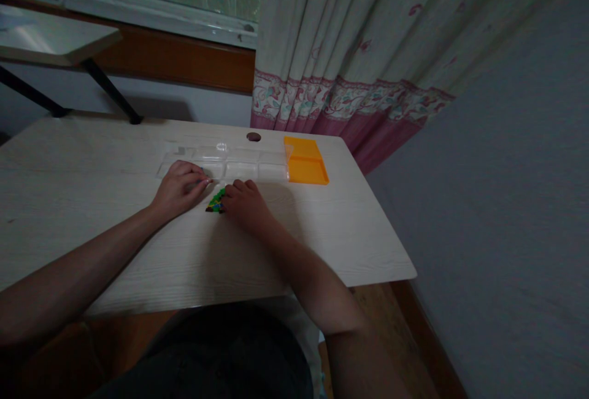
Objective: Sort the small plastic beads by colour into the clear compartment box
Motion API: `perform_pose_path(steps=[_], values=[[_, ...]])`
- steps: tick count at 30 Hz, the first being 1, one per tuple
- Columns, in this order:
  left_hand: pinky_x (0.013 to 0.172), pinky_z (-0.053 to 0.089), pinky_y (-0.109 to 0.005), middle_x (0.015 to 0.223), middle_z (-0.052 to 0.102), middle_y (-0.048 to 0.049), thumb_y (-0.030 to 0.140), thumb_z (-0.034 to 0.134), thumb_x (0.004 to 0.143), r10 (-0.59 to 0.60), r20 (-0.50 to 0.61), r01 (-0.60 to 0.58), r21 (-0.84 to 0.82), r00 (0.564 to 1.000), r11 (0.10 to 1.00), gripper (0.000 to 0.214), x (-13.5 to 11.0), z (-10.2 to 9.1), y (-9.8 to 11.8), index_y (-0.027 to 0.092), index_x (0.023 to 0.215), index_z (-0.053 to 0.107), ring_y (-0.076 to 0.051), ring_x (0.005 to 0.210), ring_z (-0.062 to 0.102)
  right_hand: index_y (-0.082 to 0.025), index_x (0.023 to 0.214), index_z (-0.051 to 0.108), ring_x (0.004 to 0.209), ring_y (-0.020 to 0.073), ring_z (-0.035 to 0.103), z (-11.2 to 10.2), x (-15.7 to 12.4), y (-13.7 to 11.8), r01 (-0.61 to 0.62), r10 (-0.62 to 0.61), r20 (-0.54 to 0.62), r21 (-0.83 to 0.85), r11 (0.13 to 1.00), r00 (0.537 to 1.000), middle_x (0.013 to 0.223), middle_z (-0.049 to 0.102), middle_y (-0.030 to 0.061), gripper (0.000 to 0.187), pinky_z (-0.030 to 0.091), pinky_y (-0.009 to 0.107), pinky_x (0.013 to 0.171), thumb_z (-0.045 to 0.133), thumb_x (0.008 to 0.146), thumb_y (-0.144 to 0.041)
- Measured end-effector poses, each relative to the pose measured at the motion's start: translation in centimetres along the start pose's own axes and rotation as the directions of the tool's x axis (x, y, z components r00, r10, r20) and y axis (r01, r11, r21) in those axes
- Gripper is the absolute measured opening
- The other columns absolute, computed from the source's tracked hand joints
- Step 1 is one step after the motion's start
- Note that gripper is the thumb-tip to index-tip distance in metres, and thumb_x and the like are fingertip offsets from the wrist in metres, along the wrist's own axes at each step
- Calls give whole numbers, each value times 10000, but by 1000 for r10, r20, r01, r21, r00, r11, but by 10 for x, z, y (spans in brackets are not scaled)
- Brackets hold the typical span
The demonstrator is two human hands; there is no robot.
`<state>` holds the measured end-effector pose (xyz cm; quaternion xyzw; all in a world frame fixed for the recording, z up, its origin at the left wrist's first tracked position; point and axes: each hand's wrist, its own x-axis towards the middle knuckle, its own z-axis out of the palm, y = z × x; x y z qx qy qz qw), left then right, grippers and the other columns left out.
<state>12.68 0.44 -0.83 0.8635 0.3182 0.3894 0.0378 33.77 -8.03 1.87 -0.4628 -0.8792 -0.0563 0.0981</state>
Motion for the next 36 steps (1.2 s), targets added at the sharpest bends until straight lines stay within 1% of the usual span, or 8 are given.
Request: perform_pose_path(steps=[6,12,15,18,22,27,31,36], values=[[902,452,-402,897,672,-64,336,583,935,-2,-3,2,-11,1000,1000,203,0,0,0,209,883,733,-220,934,573,-197,934,728,1006,224,498,1,1,0,-2,2,-2,20,1000,1000,998,677,75,135,313,365,856,600,957,-233],[898,451,-415,900,672,-71,340,562,943,9,32,-9,-9,999,1000,226,0,-2,2,200,901,734,-225,934,573,-226,1023,760,985,211,531,5,1,12,-106,111,-14,195,975,994,1006,698,65,163,353,338,842,621,940,-250],[891,451,-416,891,672,-73,342,557,943,14,47,-12,-23,999,1000,229,0,-2,3,202,905,734,-226,928,575,-210,1010,768,934,196,554,10,1,20,-181,210,-68,301,936,975,979,702,69,183,387,325,845,606,951,-272],[888,453,-416,888,671,-74,345,555,941,15,50,-13,-43,999,999,231,0,-1,4,205,890,731,-225,924,578,-194,950,775,901,183,574,13,2,24,-254,324,-108,412,875,940,908,697,62,174,417,313,858,614,943,-259],[888,457,-416,910,675,-77,338,539,951,35,69,-30,-75,997,997,231,0,-2,11,215,939,734,-226,931,580,-192,904,772,847,153,588,10,5,23,-294,413,-89,571,767,906,832,674,33,167,443,280,824,616,936,-242],[929,455,-428,1051,693,-87,397,586,937,102,134,-89,-96,986,991,364,-1,-2,24,210,1244,648,-246,1010,589,-199,901,768,814,131,596,8,7,19,-272,420,-54,687,674,906,824,663,11,179,444,253,778,608,939,-268],[936,458,-429,1019,710,-73,417,583,940,105,133,-94,-84,986,992,333,-2,-2,27,231,1198,679,-246,995,609,-195,881,765,791,130,607,9,8,16,-251,409,-33,743,620,912,811,660,9,223,450,248,753,605,940,-339],[948,460,-441,969,737,-55,438,575,939,45,119,-38,-58,992,998,283,-3,-3,25,272,1107,731,-249,984,636,-203,864,751,781,129,610,13,7,14,-233,409,-37,773,590,912,820,670,15,321,467,248,744,566,947,-451]])
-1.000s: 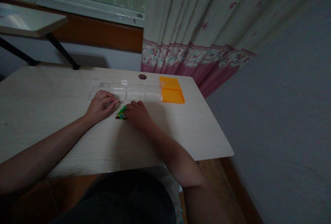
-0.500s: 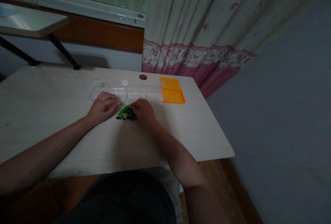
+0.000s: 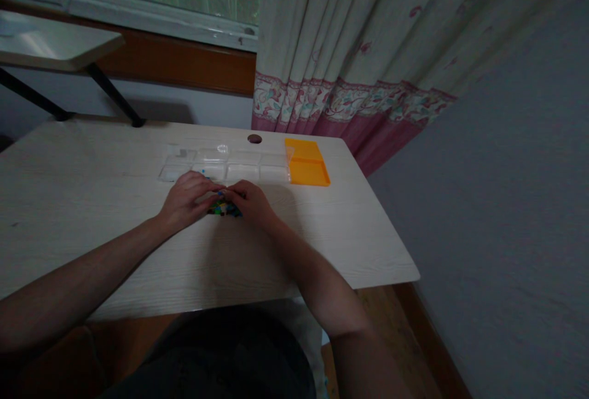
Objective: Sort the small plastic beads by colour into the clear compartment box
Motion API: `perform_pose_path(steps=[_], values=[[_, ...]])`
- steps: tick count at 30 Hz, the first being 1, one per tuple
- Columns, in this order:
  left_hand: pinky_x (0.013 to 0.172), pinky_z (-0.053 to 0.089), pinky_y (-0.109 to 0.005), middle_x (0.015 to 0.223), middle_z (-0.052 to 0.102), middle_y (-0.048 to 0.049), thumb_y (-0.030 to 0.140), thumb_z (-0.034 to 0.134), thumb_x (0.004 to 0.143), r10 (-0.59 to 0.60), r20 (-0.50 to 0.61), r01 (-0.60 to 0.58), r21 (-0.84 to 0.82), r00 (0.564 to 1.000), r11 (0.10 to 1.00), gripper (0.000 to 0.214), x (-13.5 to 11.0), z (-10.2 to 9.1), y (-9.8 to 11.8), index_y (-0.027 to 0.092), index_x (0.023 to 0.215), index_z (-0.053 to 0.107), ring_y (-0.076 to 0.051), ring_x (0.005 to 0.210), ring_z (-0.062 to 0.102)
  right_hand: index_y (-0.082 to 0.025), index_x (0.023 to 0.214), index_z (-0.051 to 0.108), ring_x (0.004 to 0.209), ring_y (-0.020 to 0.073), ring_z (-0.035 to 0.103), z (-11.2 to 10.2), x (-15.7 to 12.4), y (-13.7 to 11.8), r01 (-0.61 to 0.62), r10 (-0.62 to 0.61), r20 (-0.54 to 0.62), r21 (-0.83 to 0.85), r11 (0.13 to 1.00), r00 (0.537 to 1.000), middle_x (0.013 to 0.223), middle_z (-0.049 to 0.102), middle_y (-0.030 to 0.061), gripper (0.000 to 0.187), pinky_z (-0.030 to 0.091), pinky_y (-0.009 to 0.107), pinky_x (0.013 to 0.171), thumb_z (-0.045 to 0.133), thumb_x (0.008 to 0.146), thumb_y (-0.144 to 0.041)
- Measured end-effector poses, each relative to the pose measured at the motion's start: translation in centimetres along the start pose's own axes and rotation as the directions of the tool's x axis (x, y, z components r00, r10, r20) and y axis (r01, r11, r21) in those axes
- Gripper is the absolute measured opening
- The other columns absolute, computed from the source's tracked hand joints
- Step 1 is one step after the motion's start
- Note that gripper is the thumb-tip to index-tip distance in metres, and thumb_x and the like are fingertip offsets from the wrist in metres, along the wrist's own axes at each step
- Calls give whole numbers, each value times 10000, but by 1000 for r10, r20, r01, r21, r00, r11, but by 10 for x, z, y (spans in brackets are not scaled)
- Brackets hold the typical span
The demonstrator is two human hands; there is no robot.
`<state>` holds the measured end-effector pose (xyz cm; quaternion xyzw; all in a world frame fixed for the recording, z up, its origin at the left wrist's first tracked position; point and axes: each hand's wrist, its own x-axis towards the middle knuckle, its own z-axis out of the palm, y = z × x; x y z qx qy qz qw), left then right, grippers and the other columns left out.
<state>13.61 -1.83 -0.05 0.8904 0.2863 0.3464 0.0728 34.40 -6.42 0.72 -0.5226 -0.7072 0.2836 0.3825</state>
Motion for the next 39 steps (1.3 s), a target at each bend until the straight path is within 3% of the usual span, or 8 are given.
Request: perform_pose_path(steps=[8,23,27,32,39], values=[[880,486,-410,905,757,-51,439,581,938,12,-42,-11,25,999,1000,280,2,-1,0,241,1019,762,-241,926,643,-190,875,739,827,134,613,2,1,5,41,-40,11,-34,999,999,827,667,22,311,469,254,789,535,970,-405],[895,486,-399,879,764,-35,433,599,928,-7,-61,9,31,998,999,244,1,0,-4,257,967,764,-224,908,648,-177,843,732,821,137,599,1,2,1,85,-83,26,-98,992,996,808,649,29,364,463,261,783,477,1003,-382],[871,472,-411,855,748,-55,431,573,937,-93,-142,104,71,985,992,271,4,-9,-17,234,894,754,-236,888,627,-193,895,751,842,137,604,-3,2,2,36,-39,-27,-105,994,999,843,664,24,299,461,261,796,516,986,-354],[897,434,-450,866,691,-84,443,528,954,-236,-290,283,130,928,950,318,3,-16,-37,202,867,716,-259,916,575,-210,972,768,895,145,622,-8,3,5,4,-9,-89,-66,998,996,902,692,32,238,462,271,823,548,970,-300],[968,386,-523,1013,638,-104,442,604,903,-279,-351,357,182,894,916,268,-1,-11,-47,207,875,729,-316,1084,491,-211,1003,767,908,148,629,-8,4,6,23,-30,-76,-93,995,997,930,702,43,267,464,275,821,525,986,-322]])
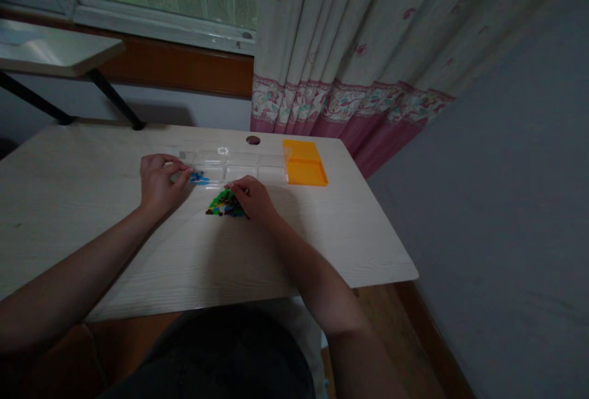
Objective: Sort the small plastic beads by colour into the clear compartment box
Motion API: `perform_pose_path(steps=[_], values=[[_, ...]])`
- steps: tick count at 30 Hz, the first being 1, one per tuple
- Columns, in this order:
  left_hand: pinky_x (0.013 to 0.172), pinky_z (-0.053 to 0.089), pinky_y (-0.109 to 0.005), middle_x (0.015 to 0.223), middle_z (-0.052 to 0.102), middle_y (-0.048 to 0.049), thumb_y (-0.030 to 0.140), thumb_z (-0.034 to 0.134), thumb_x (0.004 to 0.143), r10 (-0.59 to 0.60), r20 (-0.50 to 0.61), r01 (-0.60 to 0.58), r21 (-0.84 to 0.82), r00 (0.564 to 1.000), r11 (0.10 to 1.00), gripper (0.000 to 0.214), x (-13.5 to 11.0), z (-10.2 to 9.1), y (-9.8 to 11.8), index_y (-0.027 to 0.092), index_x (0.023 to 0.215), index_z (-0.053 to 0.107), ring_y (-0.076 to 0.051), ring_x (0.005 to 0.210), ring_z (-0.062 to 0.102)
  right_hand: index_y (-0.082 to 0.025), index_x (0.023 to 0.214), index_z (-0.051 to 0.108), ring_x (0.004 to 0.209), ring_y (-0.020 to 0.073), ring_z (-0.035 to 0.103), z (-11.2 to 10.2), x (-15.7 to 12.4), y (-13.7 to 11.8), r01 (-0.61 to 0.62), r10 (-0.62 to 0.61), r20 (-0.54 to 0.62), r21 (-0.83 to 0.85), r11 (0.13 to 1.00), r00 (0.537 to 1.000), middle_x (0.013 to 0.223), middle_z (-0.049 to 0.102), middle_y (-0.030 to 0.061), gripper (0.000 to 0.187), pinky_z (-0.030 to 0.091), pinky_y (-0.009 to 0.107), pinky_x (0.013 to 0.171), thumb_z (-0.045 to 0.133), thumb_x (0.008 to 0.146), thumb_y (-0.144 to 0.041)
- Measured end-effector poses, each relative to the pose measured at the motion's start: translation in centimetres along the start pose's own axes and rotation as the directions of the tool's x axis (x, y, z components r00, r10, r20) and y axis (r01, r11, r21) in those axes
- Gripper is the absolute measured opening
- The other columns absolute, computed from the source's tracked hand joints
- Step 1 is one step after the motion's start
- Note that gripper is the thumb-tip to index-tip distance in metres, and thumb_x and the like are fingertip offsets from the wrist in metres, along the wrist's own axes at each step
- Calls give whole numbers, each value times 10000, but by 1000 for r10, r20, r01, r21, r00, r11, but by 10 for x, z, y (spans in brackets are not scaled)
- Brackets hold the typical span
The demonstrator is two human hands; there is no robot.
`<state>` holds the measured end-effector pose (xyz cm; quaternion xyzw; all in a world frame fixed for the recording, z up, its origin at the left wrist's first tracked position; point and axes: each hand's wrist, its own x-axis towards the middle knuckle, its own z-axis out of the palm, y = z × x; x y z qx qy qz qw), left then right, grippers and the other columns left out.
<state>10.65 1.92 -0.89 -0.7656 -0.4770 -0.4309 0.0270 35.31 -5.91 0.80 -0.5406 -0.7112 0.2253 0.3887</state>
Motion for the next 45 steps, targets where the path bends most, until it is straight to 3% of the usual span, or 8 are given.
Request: perform_pose_path(steps=[11,19,25,31,37,41,45], values=[[962,383,-524,1025,634,-98,380,633,882,-11,10,11,-7,1000,1000,183,-1,2,-2,216,863,712,-318,1103,482,-212,981,779,880,149,622,-1,2,-2,1,-1,-7,20,1000,1000,886,695,39,261,460,277,808,543,977,-323],[984,379,-559,1049,639,-114,444,595,921,-50,59,50,6,997,999,296,-1,3,-2,189,865,735,-324,1120,471,-205,981,776,884,142,611,-2,1,-4,-10,10,10,19,1000,1000,898,685,37,265,443,264,806,546,975,-337],[1018,353,-555,1119,617,-116,346,528,954,2,82,3,-71,997,997,245,0,2,2,211,957,732,-310,1154,464,-202,959,778,864,138,608,-1,2,-4,-19,19,14,15,1000,1000,881,679,33,251,439,263,803,567,967,-337],[1051,326,-545,1106,602,-103,330,501,973,-22,86,29,-82,996,996,256,0,1,4,209,977,726,-285,1145,473,-213,956,775,873,140,620,0,2,2,6,-5,-19,48,999,1000,894,696,31,201,447,261,788,582,955,-269],[1027,354,-496,1077,615,-88,328,501,983,67,89,-56,-123,994,991,252,-2,4,7,188,952,709,-256,1115,484,-217,909,771,788,126,596,-2,3,6,-12,12,-28,22,1000,1000,854,678,20,138,459,251,727,644,910,-271],[996,391,-472,1042,644,-84,338,520,963,133,109,-118,-138,985,983,247,-4,4,15,192,924,715,-254,1067,523,-203,874,765,781,133,587,-5,4,6,48,-47,16,-83,995,999,833,669,22,86,463,265,755,681,876,-224],[957,424,-441,979,666,-79,327,533,958,211,139,-182,-194,968,964,242,-6,4,21,193,895,724,-239,1014,550,-184,868,769,856,163,593,-6,2,6,214,-181,159,-225,950,971,855,685,43,56,438,313,876,739,838,-220]])
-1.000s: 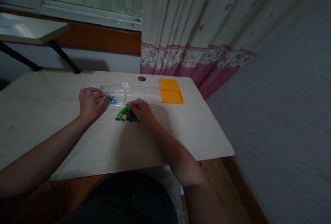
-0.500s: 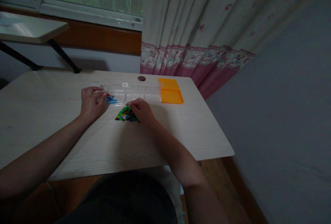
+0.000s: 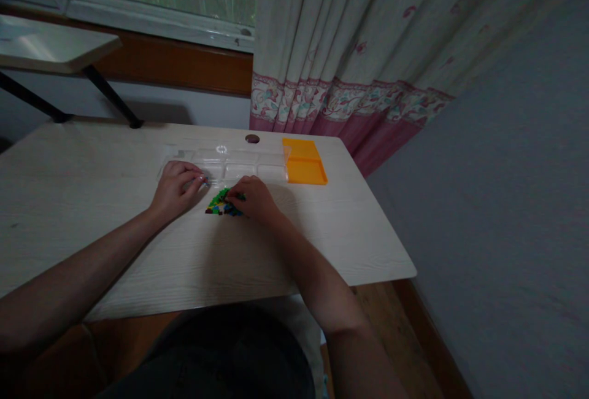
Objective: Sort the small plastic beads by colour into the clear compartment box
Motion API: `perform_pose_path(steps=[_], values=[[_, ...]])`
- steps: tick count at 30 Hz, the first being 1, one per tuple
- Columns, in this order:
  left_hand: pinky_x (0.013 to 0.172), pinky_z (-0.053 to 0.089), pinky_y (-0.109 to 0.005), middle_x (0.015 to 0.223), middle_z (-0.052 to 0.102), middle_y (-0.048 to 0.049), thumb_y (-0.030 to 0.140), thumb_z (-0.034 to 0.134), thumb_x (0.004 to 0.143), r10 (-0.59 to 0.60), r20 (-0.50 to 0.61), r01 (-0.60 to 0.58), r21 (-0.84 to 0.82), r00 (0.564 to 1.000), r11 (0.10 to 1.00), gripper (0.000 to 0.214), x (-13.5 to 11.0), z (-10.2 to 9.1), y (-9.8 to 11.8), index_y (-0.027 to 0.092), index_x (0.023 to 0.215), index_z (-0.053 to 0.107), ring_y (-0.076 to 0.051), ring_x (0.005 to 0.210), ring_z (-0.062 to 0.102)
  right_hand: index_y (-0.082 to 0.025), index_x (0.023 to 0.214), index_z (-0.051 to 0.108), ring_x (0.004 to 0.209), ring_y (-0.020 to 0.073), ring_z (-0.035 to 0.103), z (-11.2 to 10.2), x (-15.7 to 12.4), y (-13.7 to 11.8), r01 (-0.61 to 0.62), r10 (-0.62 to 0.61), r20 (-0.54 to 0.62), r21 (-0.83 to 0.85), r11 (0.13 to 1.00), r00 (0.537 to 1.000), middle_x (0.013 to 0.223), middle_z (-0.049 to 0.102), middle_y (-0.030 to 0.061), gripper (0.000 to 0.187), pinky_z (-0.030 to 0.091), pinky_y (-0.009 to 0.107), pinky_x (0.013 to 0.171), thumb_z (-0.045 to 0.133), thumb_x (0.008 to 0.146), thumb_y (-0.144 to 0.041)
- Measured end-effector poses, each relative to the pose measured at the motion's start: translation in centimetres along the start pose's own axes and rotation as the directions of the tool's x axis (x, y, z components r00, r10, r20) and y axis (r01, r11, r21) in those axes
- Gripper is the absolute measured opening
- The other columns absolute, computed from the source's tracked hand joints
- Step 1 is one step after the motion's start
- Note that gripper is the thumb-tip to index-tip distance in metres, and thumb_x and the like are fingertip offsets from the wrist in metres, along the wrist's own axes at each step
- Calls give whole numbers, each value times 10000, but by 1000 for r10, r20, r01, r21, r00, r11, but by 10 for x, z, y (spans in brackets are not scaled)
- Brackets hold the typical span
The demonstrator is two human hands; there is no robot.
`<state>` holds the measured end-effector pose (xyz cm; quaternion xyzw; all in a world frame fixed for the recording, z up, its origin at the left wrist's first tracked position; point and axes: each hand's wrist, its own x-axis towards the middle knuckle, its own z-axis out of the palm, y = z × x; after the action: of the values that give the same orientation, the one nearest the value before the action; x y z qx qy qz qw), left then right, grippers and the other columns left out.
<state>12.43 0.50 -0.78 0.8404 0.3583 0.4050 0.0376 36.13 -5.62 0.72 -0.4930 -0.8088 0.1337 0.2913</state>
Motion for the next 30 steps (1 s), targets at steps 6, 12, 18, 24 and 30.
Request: perform_pose_path(steps=[6,12,18,24,30], values=[[931,435,-417,929,674,-73,304,539,959,80,49,-77,-48,996,996,226,0,1,3,197,896,729,-221,960,564,-209,968,785,934,196,554,-1,-4,-6,129,-100,164,-175,976,981,953,680,74,130,410,324,887,694,875,-212],[923,443,-414,913,674,-69,288,548,957,107,41,-105,-60,993,993,212,0,1,5,200,897,731,-215,942,568,-225,1014,778,960,208,519,-2,-5,-9,124,-74,206,-240,963,976,974,666,72,168,390,327,869,689,874,-198],[919,449,-423,915,674,-74,288,550,953,116,49,-112,-65,992,992,206,0,1,5,199,902,728,-219,940,574,-224,991,773,954,205,501,-1,-6,-8,137,-84,198,-273,952,977,952,653,72,145,375,327,854,654,908,-222],[925,451,-433,909,676,-78,302,529,957,103,73,-99,-57,992,993,234,0,0,5,195,889,726,-225,944,576,-210,956,779,931,195,521,0,-4,-6,109,-76,152,-222,969,985,939,668,74,135,385,322,859,652,913,-234],[915,455,-423,917,689,-81,335,530,953,134,132,-119,-119,982,986,236,1,-1,12,202,933,724,-229,945,589,-199,940,780,886,167,586,2,0,-5,-7,7,1,-12,1000,1000,903,700,56,136,432,307,872,664,912,-264]])
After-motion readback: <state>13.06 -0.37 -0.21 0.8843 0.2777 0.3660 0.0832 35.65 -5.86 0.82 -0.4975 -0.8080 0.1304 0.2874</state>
